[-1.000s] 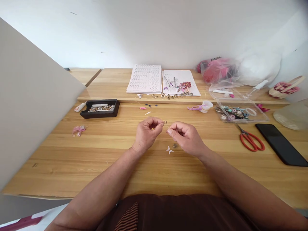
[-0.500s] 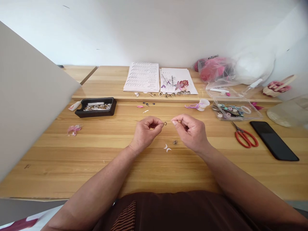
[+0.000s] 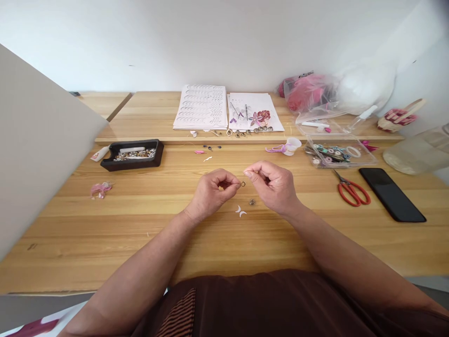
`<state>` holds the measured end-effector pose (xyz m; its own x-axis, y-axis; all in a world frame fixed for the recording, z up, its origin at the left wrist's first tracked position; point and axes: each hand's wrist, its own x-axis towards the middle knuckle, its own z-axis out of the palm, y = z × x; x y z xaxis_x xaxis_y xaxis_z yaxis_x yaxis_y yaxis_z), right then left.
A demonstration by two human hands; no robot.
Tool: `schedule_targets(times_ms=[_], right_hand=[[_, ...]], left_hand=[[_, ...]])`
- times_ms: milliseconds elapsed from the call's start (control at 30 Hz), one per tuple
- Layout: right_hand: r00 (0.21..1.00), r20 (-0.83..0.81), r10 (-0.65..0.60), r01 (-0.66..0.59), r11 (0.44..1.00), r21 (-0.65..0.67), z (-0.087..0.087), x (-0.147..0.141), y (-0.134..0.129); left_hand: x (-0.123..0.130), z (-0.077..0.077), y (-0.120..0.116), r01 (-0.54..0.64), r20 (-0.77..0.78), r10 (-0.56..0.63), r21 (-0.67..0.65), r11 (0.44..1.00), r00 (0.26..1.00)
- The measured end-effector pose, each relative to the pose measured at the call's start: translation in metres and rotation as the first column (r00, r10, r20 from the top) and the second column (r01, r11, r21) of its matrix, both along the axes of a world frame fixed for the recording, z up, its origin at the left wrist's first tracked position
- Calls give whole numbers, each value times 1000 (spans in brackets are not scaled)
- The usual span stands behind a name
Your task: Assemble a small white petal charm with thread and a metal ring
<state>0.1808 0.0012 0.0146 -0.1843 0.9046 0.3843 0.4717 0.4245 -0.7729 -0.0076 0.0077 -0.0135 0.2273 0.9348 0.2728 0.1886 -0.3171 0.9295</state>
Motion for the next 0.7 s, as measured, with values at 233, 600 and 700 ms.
schedule_targets(times_ms=[233,600,700], right_hand=[[993,-50,105,-102,993,67,-1,1,0],[986,19,166,-167,983,71,-4,-6,-6],[991,19,131,-132,986,100,-5,-6,-7]], left_hand=[[0,0,2,-79,132,104,-179,981,986],[3,-1,1,-183,140,202,-140,973,969],[2,-1,2,-186,148,210,-160,969,967]])
